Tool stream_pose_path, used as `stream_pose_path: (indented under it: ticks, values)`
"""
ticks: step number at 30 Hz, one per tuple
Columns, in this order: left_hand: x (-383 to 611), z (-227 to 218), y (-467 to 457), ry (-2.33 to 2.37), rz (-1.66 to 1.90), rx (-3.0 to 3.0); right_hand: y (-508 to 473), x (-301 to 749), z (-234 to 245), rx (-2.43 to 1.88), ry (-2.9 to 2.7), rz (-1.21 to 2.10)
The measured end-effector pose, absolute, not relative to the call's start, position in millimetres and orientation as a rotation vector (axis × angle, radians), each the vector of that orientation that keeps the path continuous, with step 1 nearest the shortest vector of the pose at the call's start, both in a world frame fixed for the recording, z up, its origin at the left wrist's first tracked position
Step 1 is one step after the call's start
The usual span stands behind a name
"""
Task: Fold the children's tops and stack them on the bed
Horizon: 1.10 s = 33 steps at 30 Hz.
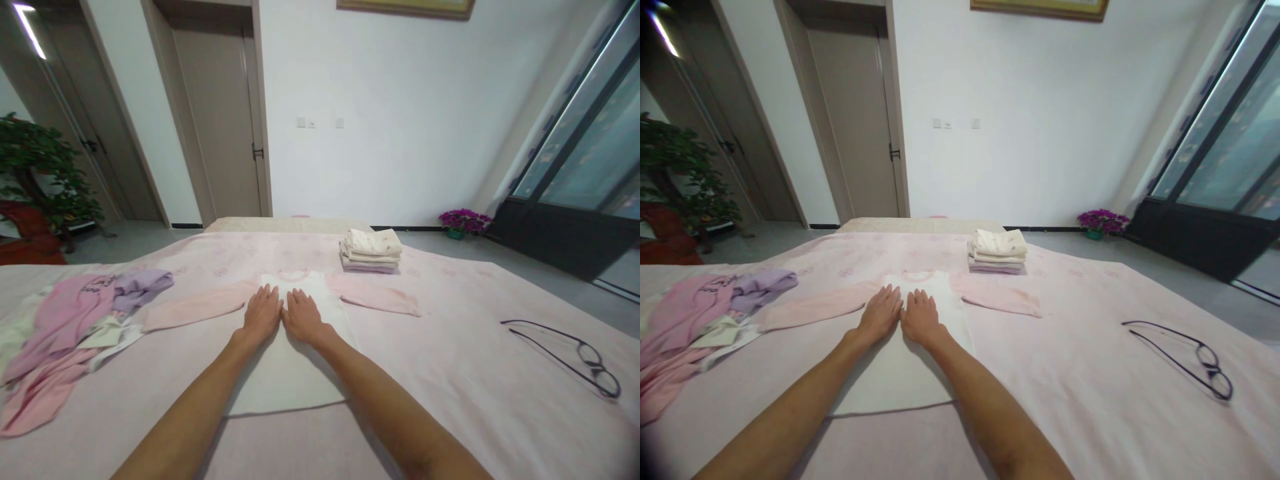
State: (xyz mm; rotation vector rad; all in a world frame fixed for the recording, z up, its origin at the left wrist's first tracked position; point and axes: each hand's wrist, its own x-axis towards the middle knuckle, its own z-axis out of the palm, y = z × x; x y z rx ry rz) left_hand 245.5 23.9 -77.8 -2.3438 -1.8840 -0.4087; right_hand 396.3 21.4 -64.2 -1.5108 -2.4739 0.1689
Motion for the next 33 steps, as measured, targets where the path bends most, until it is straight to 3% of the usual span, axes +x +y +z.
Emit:
stream_pose_path:
  ticks: [6, 13, 21, 25, 33]
  values:
    - [229.8, -91.1, 27.4, -2.033, -0.249, -2.21, 53.3, 420.3, -85.8, -1.689, -2.386, 0.117]
    - [229.7, -89.9, 24.7, -2.064, -0.258, -2.186, 77.1, 447.1, -72.1, -1.958, -2.238, 0.087]
    - [245.3, -64.3, 23.9, -2.01, -0.148, -2.166, 98.0, 425.6, -77.5, -1.689, -2.308, 0.028]
    - [256.7, -55.0, 36.6, -2.037, -0.143, -2.123, 108.8, 422.1, -87.4, -1.755, -2.285, 0.056]
    - [250.8, -72.3, 52.0, -1.962, -0.295, -2.129, 116.3, 425.2, -90.4, -1.797, -2.226, 0.03]
